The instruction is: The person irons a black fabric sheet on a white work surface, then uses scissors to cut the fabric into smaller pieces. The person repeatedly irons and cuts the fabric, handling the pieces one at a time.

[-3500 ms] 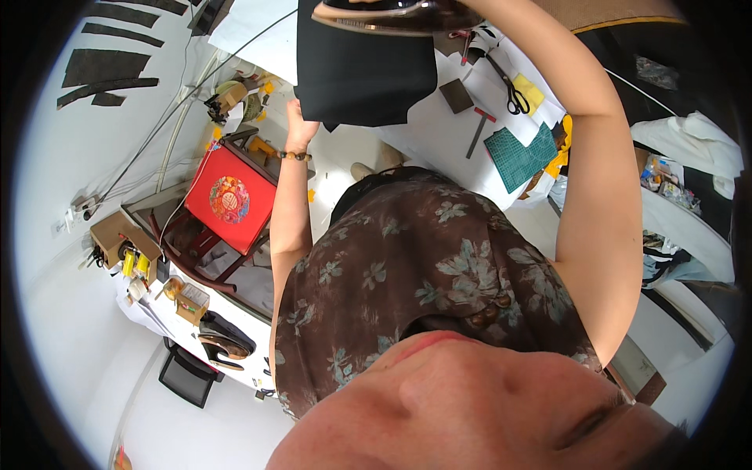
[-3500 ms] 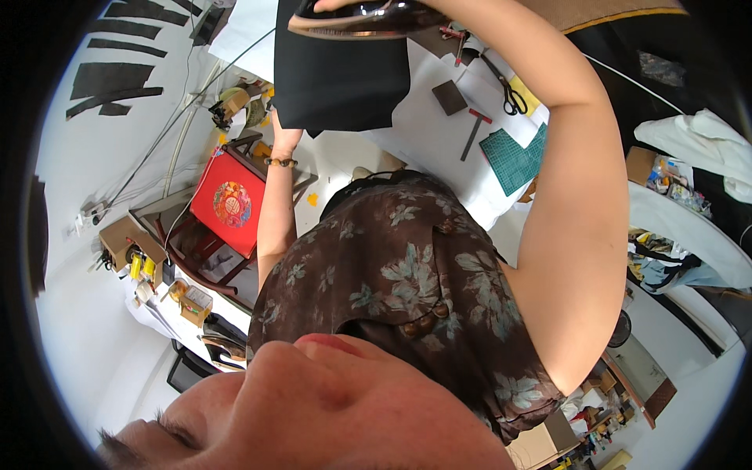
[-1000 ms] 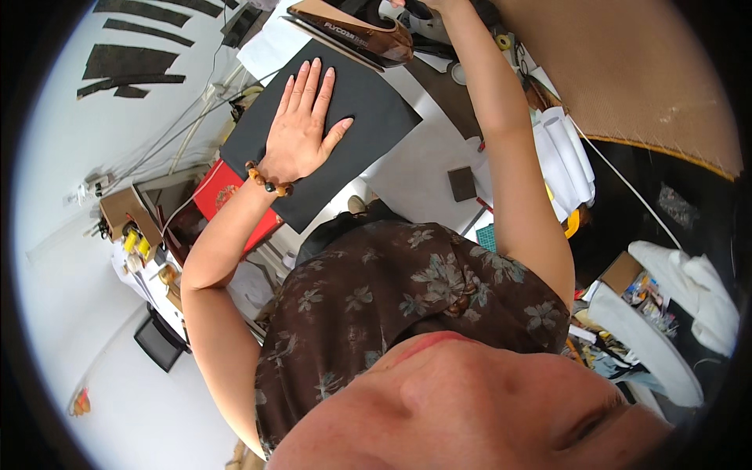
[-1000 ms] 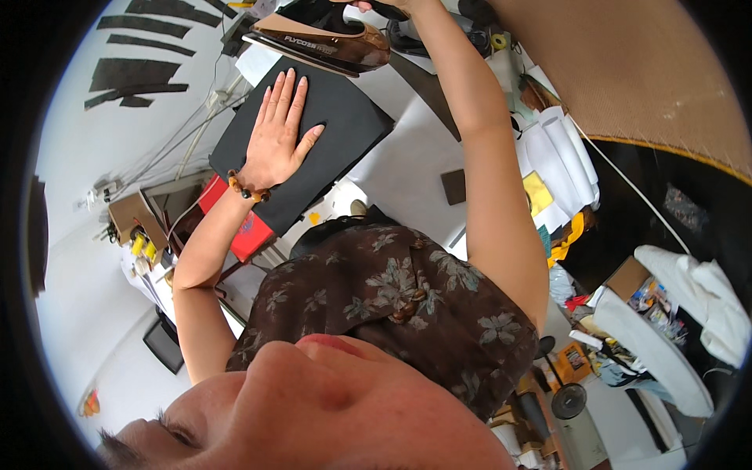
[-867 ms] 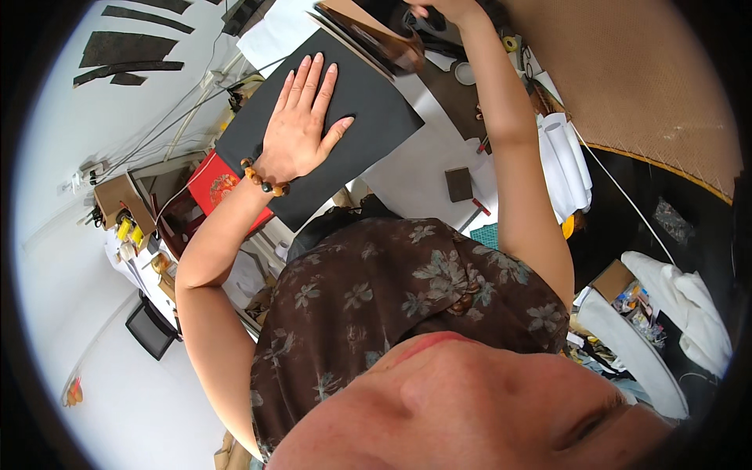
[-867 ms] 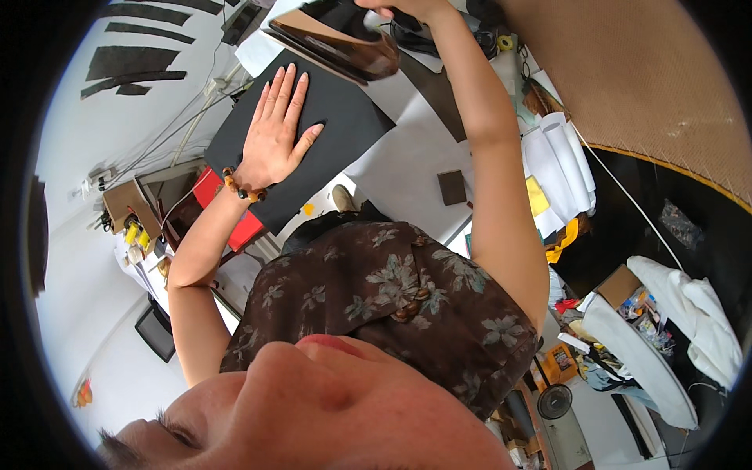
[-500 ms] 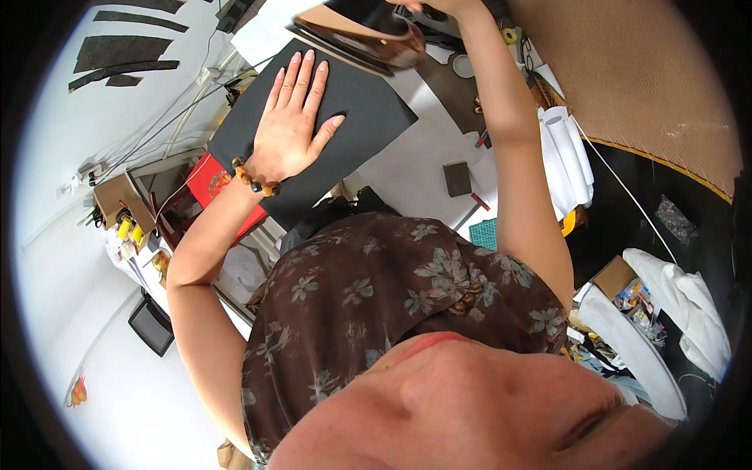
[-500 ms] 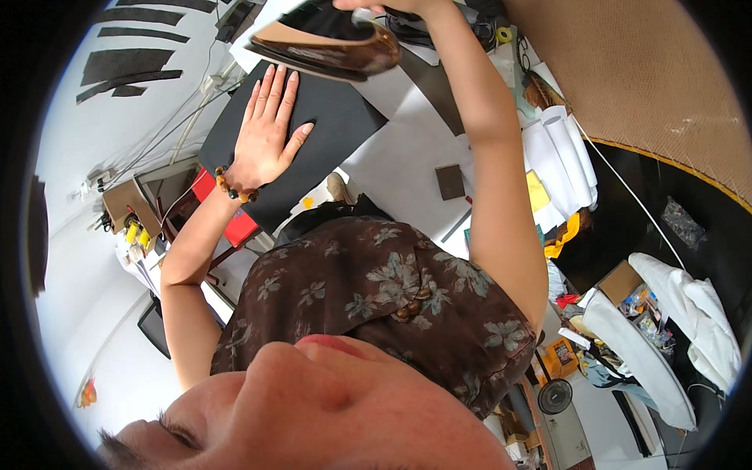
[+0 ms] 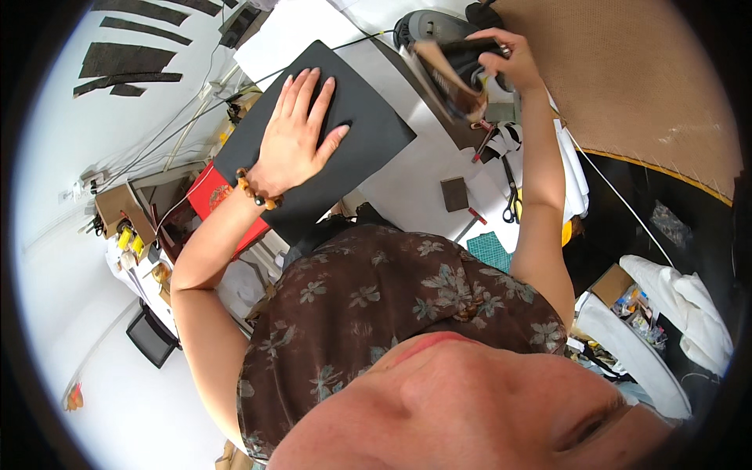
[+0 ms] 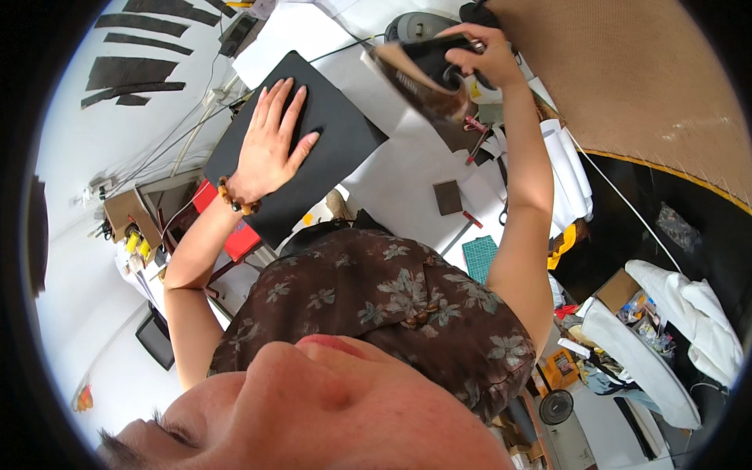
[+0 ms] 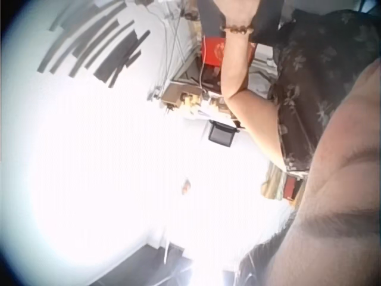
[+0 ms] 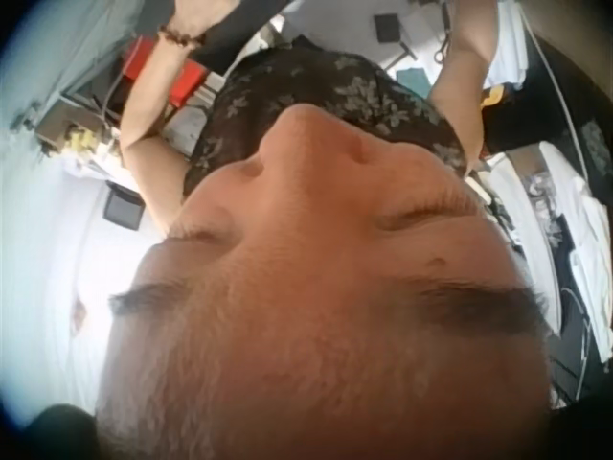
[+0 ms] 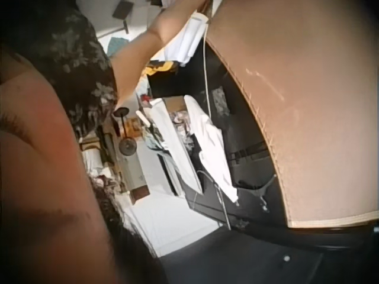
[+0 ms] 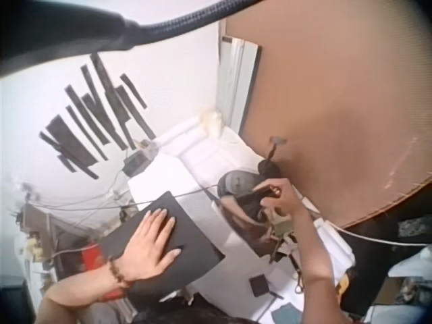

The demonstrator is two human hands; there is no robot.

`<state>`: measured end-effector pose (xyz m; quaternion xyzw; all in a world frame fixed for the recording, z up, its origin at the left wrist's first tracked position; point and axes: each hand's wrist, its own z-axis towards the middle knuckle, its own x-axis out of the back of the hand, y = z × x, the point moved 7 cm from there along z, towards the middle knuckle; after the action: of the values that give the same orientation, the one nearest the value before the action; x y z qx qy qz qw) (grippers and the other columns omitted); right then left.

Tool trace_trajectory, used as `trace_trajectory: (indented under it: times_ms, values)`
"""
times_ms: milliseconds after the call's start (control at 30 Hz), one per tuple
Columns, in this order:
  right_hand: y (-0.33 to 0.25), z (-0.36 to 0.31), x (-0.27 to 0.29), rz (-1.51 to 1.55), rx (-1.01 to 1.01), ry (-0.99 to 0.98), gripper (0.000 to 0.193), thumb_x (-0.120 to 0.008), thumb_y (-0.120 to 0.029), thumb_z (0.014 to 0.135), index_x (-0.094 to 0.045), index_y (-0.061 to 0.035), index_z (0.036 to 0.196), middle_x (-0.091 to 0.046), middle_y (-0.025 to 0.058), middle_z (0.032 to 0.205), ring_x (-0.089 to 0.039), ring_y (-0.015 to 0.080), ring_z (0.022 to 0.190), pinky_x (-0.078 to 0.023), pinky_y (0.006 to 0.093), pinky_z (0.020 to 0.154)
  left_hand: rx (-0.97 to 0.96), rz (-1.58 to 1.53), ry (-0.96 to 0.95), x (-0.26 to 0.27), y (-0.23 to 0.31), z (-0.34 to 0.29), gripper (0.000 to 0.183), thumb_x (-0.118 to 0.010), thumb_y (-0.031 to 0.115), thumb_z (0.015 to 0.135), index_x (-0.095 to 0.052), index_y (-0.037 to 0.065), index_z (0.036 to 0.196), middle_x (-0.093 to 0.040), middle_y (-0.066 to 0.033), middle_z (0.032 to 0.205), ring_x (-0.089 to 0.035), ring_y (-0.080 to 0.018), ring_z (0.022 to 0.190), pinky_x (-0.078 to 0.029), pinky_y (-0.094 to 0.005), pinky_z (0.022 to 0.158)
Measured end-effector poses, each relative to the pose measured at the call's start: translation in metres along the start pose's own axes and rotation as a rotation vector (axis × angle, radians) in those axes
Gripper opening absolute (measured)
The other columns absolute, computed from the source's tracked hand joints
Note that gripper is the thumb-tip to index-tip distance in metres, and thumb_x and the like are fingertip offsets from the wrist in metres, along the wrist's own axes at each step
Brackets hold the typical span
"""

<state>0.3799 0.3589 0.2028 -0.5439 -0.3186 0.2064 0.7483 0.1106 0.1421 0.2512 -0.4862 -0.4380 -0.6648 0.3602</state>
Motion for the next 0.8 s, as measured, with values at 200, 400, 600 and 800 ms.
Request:
trace_trajectory:
  times_ms: [200, 400, 600, 800]
  values:
    - [-0.017, 0.034, 0.064, -0.189, -0.056, 0.448, 0.032, -0.079, -0.007, 0.08, -0.065, -0.0012, 0.108, -0.05, -0.0044, 0.078, -0.052, 0.0058, 0.071, -0.042, 0.0211, 0.062, -0.207, 0.026, -0.025, -0.009, -0.004, 0.041, 0.06, -0.051, 0.038, 0.098, -0.038, 0.005, 0.147, -0.036, -0.0155, 0.152, -0.028, -0.0326, 0.145, -0.02, -0.0449, 0.12]
    - [0.068, 0.121, 0.053, -0.219, 0.039, 0.087, 0.031, -0.08, -0.007, 0.081, -0.06, -0.0056, 0.105, -0.044, -0.0064, 0.077, -0.042, 0.0049, 0.072, -0.039, 0.0223, 0.063, -0.144, 0.066, -0.076, -0.012, -0.006, 0.044, 0.056, -0.047, 0.04, 0.099, -0.041, 0.013, 0.147, -0.033, -0.0153, 0.153, -0.024, -0.0331, 0.146, -0.017, -0.048, 0.12]
    - [0.159, 0.118, 0.047, -0.629, -0.124, -0.105, 0.038, -0.083, -0.024, 0.075, -0.058, -0.0036, 0.096, -0.061, 0.0105, 0.083, -0.058, 0.0247, 0.079, -0.047, 0.0365, 0.072, -0.156, -0.008, -0.043, -0.009, -0.002, 0.054, 0.051, -0.054, 0.035, 0.096, -0.048, 0.014, 0.142, -0.042, -0.0186, 0.14, -0.03, -0.0382, 0.142, -0.021, -0.0509, 0.119]
    - [0.167, 0.113, 0.049, -0.992, -0.253, -0.241, 0.041, -0.084, -0.025, 0.069, -0.064, -0.0051, 0.099, -0.069, 0.0157, 0.091, -0.064, 0.0345, 0.089, -0.052, 0.0439, 0.078, -0.163, -0.002, 0.023, -0.01, -0.004, 0.059, 0.051, -0.055, 0.034, 0.096, -0.048, 0.01, 0.14, -0.043, -0.0194, 0.138, -0.033, -0.0392, 0.14, -0.023, -0.0513, 0.118]
